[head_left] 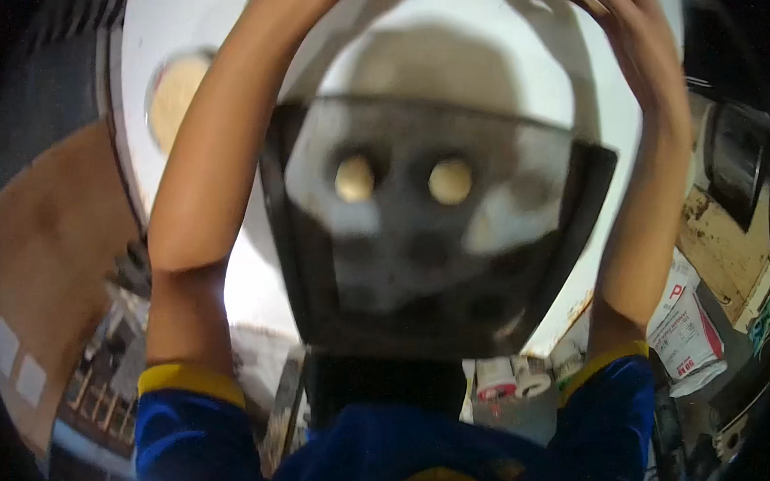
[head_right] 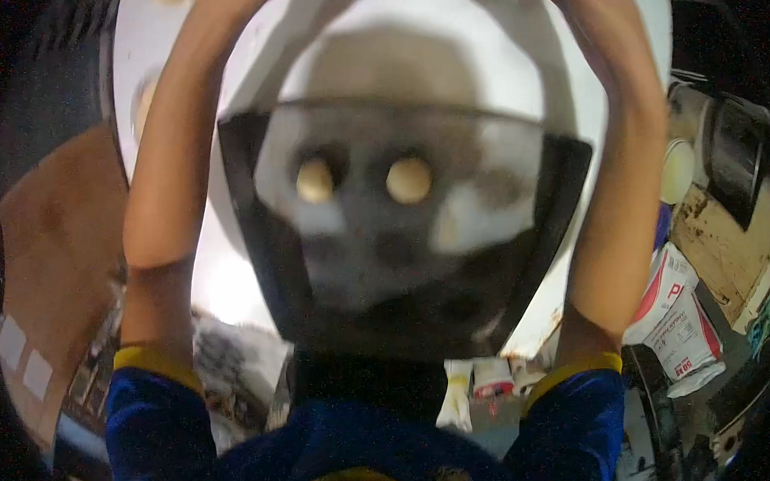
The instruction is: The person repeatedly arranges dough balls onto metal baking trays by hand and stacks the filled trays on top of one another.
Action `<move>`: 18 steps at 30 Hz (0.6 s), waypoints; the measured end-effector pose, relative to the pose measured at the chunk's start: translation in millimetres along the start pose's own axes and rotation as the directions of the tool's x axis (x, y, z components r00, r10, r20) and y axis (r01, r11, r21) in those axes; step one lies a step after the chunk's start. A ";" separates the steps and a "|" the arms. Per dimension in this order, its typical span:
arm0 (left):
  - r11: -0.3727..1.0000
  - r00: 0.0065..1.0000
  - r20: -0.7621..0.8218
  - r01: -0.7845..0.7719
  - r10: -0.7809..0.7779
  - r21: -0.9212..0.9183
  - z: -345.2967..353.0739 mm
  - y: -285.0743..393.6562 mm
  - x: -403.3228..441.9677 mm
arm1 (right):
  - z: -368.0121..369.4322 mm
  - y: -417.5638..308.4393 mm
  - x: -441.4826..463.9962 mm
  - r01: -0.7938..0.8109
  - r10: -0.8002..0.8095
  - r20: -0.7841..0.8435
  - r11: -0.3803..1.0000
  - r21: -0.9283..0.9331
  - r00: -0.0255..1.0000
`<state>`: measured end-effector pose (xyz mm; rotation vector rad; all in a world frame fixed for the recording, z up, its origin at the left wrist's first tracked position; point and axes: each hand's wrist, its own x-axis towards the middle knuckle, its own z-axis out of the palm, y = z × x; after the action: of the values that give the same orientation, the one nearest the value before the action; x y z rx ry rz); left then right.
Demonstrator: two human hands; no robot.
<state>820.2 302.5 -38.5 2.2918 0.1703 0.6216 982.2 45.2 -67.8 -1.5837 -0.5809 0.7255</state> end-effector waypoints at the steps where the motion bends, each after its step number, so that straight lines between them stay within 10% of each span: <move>1: 0.999 0.997 0.066 0.034 -0.035 0.011 -27.7 26.5 -46.8 | 17.6 -21.2 -58.0 0.006 0.012 0.063 0.961 -0.278 0.998; 6: 0.910 0.886 0.251 0.412 -0.390 -0.040 -80.4 128.2 -285.2 | 121.8 -27.0 -276.5 -0.292 0.347 0.215 0.923 -0.252 0.913; 10: 0.827 0.790 0.248 0.546 -0.561 0.132 -70.5 150.0 -398.0 | 163.4 21.3 -355.6 -0.025 0.136 0.210 0.887 -0.461 0.968; 18: 0.902 0.875 0.230 0.391 -0.426 0.182 -48.0 139.8 -433.9 | 196.0 56.8 -369.3 0.265 -0.032 0.315 0.623 -0.736 0.949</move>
<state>409.3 103.1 -78.8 2.3344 0.5653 0.0828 586.1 -98.3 -90.8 -2.2023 -1.3624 0.5900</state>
